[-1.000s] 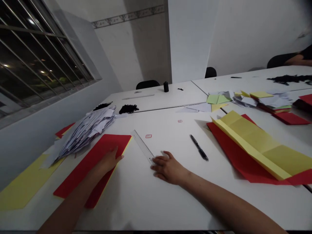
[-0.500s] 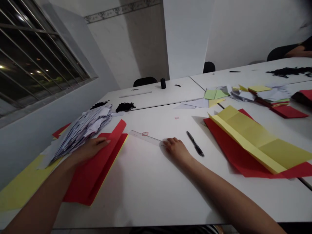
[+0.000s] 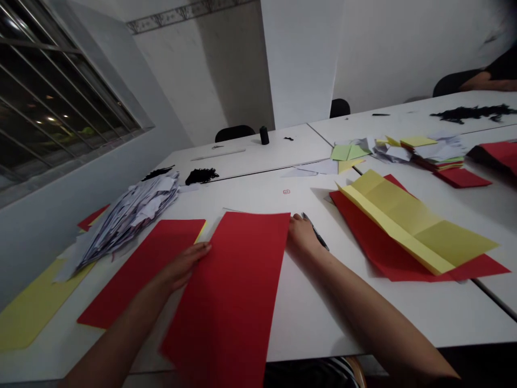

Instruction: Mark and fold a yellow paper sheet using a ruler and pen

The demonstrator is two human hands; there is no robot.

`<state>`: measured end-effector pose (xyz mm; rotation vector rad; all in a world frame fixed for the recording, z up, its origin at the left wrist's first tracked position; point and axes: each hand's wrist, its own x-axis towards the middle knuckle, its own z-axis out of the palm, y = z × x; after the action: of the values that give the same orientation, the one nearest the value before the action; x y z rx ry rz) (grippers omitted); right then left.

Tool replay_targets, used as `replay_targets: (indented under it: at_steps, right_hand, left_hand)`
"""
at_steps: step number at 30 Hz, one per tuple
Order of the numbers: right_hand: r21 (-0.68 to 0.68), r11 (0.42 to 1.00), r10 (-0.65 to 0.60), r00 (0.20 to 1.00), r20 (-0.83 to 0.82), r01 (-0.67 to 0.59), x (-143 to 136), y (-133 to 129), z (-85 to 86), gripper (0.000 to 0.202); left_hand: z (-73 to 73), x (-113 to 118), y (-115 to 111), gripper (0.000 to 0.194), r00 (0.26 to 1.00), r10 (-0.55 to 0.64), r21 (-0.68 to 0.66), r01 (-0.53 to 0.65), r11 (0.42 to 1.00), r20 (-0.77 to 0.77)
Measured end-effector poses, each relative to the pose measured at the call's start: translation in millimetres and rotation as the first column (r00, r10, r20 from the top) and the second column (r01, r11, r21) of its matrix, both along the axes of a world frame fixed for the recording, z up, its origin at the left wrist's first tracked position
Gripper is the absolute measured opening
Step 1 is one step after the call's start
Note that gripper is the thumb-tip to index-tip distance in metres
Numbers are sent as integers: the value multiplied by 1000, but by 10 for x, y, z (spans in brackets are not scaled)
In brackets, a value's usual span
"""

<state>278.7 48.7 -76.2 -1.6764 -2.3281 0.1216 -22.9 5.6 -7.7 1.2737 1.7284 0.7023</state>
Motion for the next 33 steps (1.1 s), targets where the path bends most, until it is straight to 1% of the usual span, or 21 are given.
replay_targets:
  at_steps: [2,4,8,9,10,11,12,14,15,16,18,20,23,26,29,31,33]
  right_hand:
    - [1,1000,-4,1000,0,4,31,15,-7,25]
    - [-2,1000,-5,1000,3,5,58,38,-28,30]
    - [-22,1000,7,1000,15,-6,98,86,-69,39]
    - [-27,1000,9,1000,18,-9,105,93,-74,40]
    - [-31,999,11,1000,20,-10,112,98,-76,41]
    - [-35,999,12,1000,22,-11,117,100,-76,42]
    - [-38,999,11,1000,24,-10,120,100,-75,42]
    - [-40,999,6,1000,29,-5,123,97,-71,43]
    - [-40,999,2,1000,31,-1,123,95,-70,43]
    - [-39,999,-3,999,35,4,121,93,-71,43]
    - [-36,999,-13,999,44,15,116,93,-78,44]
    - [-33,999,-14,998,56,16,112,99,-93,45]
    - [-33,999,5,997,71,-3,123,120,-125,45]
    - [-30,999,35,997,68,-33,159,152,-154,43]
    - [-16,999,48,996,77,-47,192,173,-171,41]
    - [3,999,48,993,103,-49,194,170,-174,40]
    - [29,998,44,989,140,-48,174,159,-173,40]
  left_hand:
    - [-165,14,-34,59,999,-45,-32,45,998,-3]
    - [-256,13,-64,67,997,-79,-39,78,996,-25]
    - [-305,-23,-82,89,987,-84,26,88,996,-136]
    - [-315,-29,-82,93,981,-88,53,98,994,-172]
    - [-330,-29,-83,95,967,-109,88,133,987,-230]
    - [-352,-20,-86,93,940,-145,125,191,974,-308]
    - [-380,0,-90,89,896,-193,149,271,951,-399]
    - [-451,72,-104,77,760,-300,131,449,884,-576]
    - [-488,121,-112,73,693,-350,88,511,855,-630]
    - [-521,172,-121,70,638,-390,39,551,834,-663]
    - [-563,270,-149,69,556,-432,-38,582,812,-711]
    - [-560,342,-202,68,508,-432,-60,593,803,-745]
    - [-499,403,-329,57,487,-431,-43,623,781,-760]
    - [-482,454,-433,48,482,-460,-14,678,735,-746]
    - [-594,514,-417,49,503,-396,113,715,690,-768]
    - [-716,549,-349,58,510,-336,199,735,648,-791]
    - [-833,573,-275,70,494,-321,228,765,602,-808]
